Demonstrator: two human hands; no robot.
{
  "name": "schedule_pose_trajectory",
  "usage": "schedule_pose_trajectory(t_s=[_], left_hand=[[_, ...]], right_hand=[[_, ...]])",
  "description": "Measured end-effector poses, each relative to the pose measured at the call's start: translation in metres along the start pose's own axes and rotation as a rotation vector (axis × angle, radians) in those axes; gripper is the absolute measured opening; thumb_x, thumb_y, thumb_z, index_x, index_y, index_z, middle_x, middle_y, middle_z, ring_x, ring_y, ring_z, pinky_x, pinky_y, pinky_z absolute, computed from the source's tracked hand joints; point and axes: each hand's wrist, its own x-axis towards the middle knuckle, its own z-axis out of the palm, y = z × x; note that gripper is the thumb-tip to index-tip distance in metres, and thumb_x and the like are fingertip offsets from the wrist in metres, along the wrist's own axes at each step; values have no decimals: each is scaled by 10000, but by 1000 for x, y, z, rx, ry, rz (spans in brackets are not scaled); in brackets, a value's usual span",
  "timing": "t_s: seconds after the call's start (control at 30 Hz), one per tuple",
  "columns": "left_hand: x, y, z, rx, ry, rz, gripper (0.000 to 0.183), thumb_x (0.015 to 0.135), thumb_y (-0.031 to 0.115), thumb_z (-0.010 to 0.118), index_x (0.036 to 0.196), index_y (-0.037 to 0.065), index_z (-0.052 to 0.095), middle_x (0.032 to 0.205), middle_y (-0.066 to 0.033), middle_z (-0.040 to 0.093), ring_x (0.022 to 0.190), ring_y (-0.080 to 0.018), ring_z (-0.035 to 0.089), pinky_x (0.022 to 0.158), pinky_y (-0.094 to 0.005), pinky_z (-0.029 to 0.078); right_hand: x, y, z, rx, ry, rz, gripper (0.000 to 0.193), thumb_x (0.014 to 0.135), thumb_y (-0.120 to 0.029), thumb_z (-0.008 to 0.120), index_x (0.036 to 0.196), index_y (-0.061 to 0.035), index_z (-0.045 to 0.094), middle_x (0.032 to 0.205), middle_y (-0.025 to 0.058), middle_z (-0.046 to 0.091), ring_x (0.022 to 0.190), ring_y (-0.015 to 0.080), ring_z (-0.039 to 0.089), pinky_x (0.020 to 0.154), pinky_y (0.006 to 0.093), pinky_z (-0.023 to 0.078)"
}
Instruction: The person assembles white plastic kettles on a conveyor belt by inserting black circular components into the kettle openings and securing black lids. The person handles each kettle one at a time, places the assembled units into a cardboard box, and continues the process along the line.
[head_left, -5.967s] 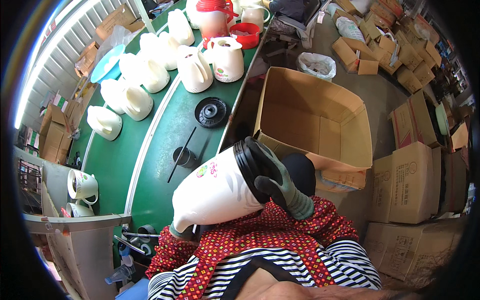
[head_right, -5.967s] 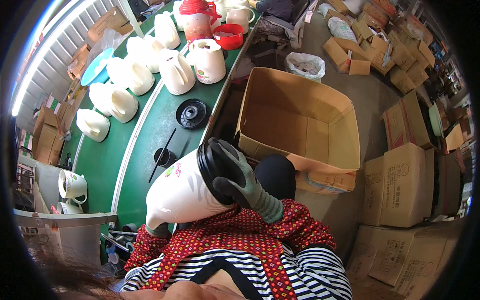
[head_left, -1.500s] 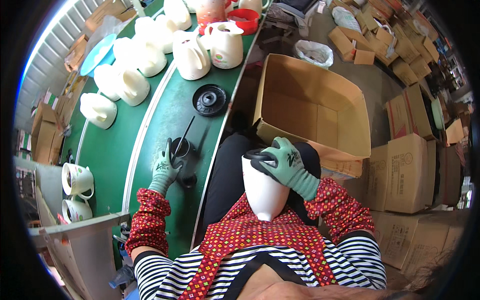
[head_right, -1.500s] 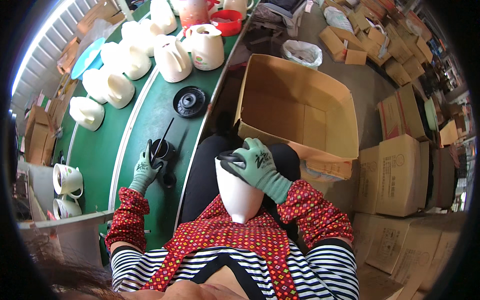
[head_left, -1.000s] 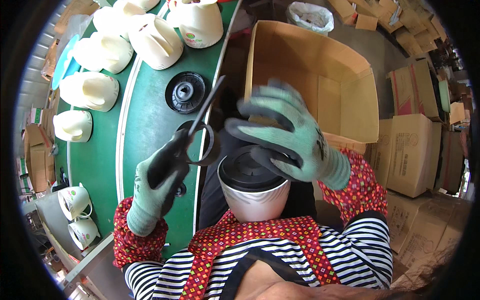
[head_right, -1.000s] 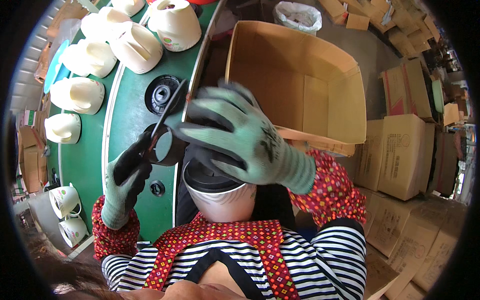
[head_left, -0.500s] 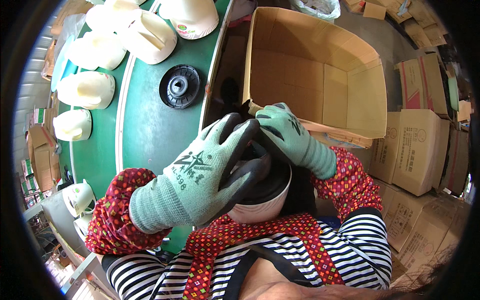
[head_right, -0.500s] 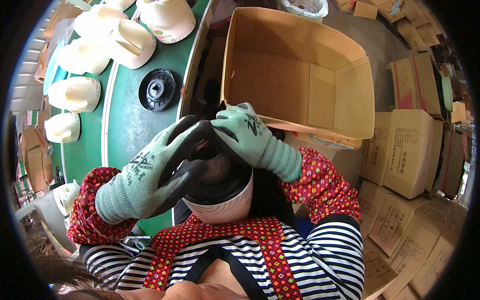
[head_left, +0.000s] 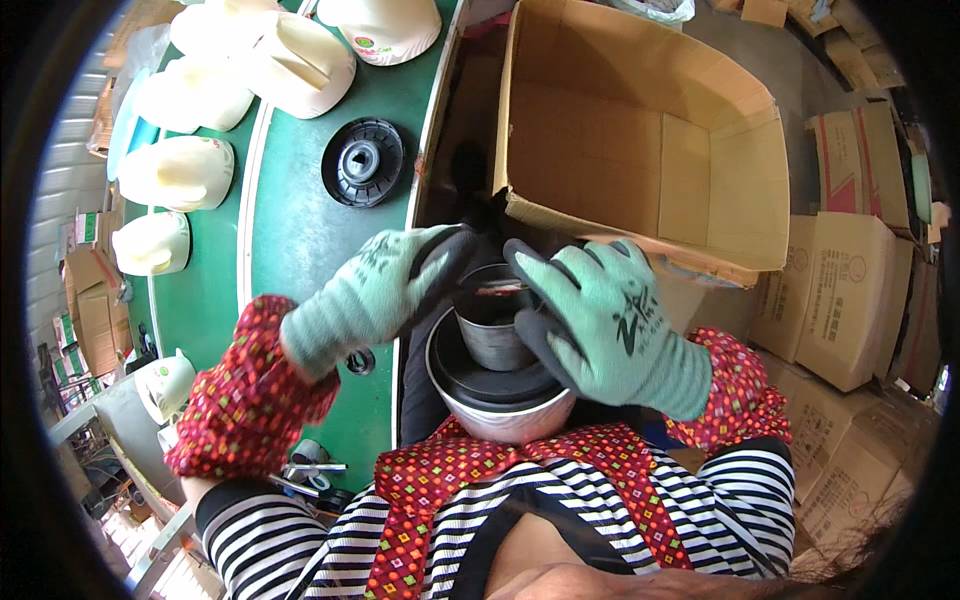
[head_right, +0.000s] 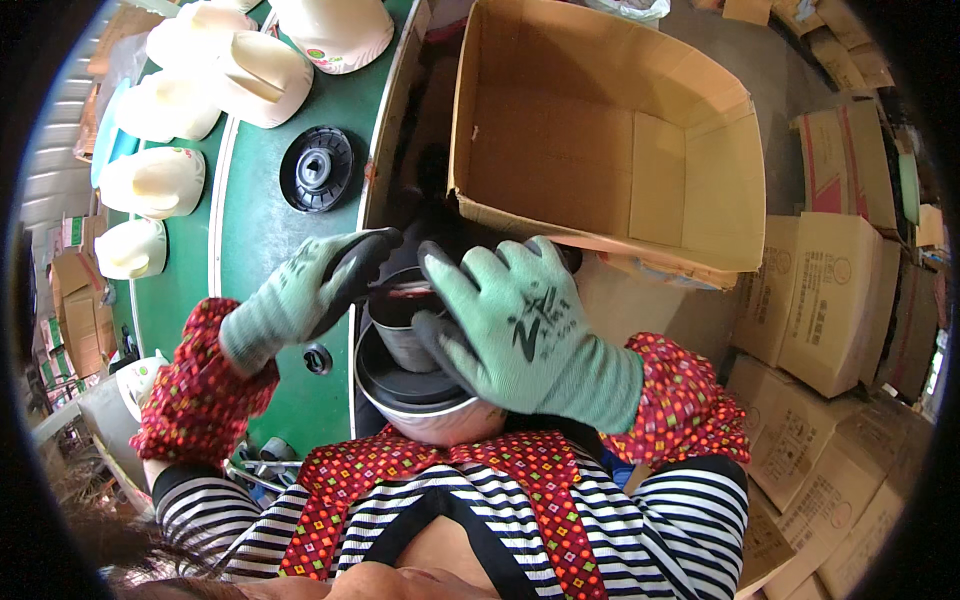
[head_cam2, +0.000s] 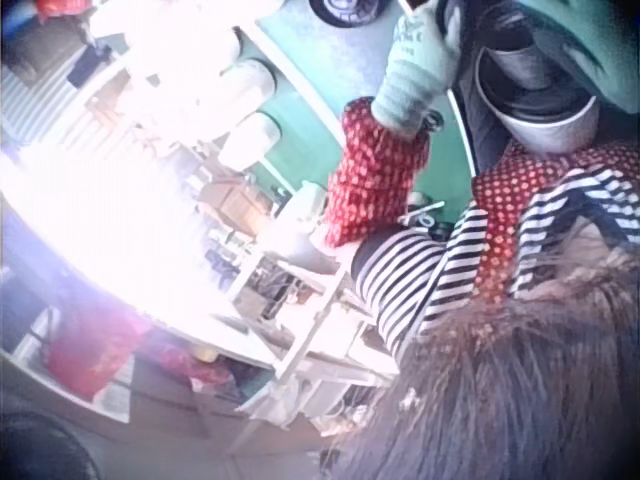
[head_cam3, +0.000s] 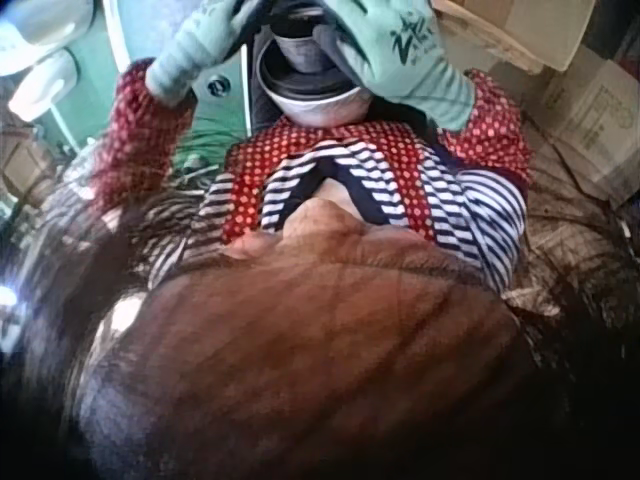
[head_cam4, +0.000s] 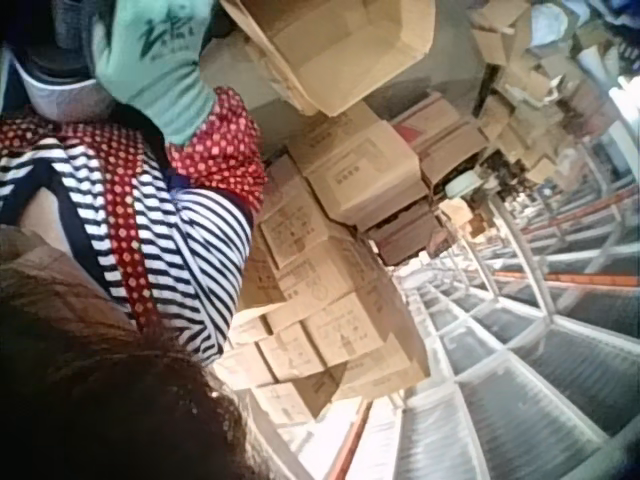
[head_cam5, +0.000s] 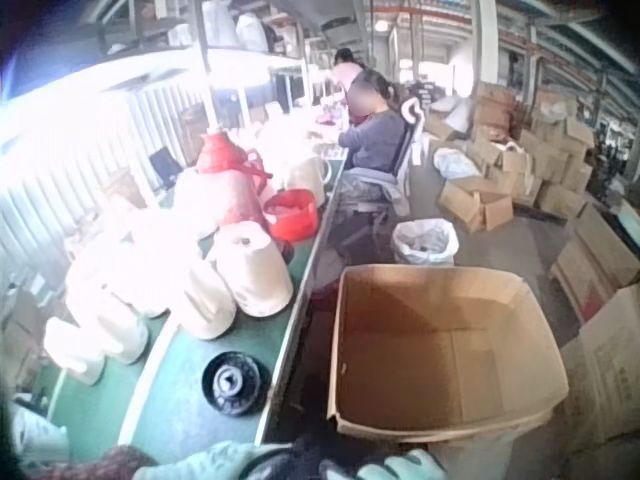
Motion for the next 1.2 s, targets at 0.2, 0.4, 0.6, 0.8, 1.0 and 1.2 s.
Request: schedule_pose_trajectory(t_s=[0.2,0.4,0.6,0.8,1.0,1.2], left_hand=[[55,-100,41,102,276,469,331,1032,251,606,1267,31,684,1176,-176,702,1099,-347,656,971,-430,506],[57,-121,55,131,474,569,301,1009,194,644,1251,19,687,1115,-172,704,1003,-351,662,906,-422,523],[-44,-89,21,-218,523,126,349,1031,258,638,835,-18,720,644,-66,654,621,-81,565,558,-311,462],[-151,-166,78,-237,1026,-399,426,1020,356,665,780,10,728,624,-34,645,586,-76,558,568,-292,455],[-185,-206,118,70,1084,-611,293,886,279,772,1070,58,715,1030,-137,711,914,-277,685,808,-402,536],[-220,-96,95,-110,830,214,961,734,338,916,1523,84,429,1591,-242,337,1499,-410,322,1208,-505,331]], right_hand=[[11,-45,-22,-245,-129,-36,668,950,-445,573,1340,97,577,998,225,626,794,279,575,722,457,425],[21,-68,-14,-406,-182,-49,629,937,-432,575,1313,71,605,1004,230,643,893,321,591,822,503,431],[-6,-52,-17,-45,41,-209,744,781,-428,799,1402,-66,608,1403,189,580,1352,409,507,1178,662,260],[-41,-31,30,328,165,-134,609,688,-365,902,1163,-43,696,1163,167,657,1117,380,616,999,504,476],[-12,-53,32,585,320,-28,353,780,-212,870,996,0,689,976,108,665,922,235,645,808,332,518],[47,-39,48,1109,507,323,337,1071,-331,594,1064,-13,706,984,62,732,890,122,659,839,291,539]])
